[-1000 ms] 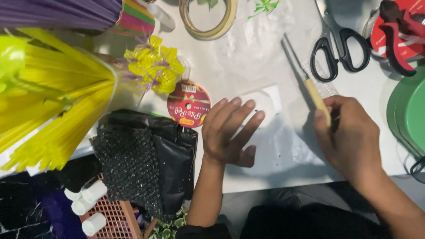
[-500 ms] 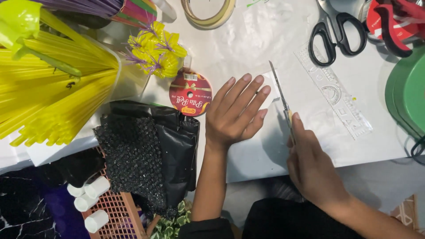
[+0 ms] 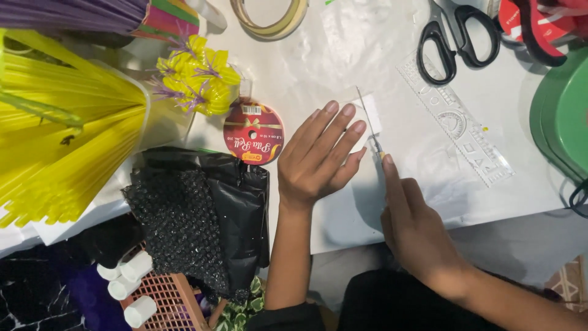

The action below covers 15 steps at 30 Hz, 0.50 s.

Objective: Cutting and shaping a white foam block using a utility knife and marking it with a pen.

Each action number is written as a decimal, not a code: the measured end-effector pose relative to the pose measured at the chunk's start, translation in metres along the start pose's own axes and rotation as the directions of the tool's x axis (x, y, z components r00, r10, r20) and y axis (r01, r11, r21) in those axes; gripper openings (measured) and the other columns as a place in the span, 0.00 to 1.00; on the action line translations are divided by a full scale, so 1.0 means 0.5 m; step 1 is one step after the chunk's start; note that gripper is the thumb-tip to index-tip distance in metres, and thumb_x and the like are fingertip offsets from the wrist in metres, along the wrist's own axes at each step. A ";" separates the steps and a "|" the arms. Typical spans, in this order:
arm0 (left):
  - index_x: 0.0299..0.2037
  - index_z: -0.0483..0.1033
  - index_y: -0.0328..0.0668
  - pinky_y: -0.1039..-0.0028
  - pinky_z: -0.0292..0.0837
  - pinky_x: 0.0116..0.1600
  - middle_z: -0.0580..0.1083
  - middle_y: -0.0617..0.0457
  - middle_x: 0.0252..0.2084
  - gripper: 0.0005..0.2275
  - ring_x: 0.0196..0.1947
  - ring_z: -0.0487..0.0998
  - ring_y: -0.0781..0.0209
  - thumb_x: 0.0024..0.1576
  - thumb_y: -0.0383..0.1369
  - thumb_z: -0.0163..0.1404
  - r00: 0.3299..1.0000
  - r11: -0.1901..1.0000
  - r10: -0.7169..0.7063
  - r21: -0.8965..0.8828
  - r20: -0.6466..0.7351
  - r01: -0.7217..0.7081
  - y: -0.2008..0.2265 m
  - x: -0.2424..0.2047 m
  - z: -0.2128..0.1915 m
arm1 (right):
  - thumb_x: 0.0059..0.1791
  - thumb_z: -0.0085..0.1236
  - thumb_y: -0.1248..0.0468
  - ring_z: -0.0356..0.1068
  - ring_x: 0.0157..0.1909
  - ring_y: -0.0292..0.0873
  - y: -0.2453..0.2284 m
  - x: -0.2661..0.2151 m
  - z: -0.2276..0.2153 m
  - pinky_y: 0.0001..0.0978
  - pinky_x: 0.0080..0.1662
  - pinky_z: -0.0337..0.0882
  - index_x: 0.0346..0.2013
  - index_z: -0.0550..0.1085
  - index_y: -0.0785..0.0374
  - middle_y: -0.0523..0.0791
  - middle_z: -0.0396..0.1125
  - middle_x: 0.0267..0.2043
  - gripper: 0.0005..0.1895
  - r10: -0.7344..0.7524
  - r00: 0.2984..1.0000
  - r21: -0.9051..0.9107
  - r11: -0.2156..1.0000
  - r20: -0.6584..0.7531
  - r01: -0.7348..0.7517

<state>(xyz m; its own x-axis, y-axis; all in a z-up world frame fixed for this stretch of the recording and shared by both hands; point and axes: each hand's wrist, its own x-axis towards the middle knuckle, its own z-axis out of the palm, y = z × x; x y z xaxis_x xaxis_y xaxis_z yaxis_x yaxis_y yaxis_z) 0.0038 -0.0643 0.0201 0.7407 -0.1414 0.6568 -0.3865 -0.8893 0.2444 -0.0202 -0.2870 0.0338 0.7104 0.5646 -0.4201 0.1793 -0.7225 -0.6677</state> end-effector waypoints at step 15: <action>0.51 0.77 0.33 0.57 0.84 0.56 0.78 0.39 0.52 0.09 0.54 0.81 0.40 0.63 0.27 0.55 0.998 0.998 -0.004 -0.068 -0.068 -0.001 0.009 0.022 0.018 | 0.47 0.45 0.74 0.63 0.22 0.60 -0.004 0.016 -0.012 0.50 0.22 0.66 0.79 0.34 0.62 0.51 0.58 0.40 0.50 -0.049 0.997 -0.211 0.976 0.059 0.060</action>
<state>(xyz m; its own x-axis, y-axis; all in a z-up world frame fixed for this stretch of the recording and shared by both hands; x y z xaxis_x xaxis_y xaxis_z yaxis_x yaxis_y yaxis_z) 0.0153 -0.0737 0.0221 0.7033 -0.1084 0.7026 -0.4237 -0.8576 0.2917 -0.0107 -0.2835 0.0356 0.6599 0.6214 -0.4224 0.3611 -0.7552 -0.5470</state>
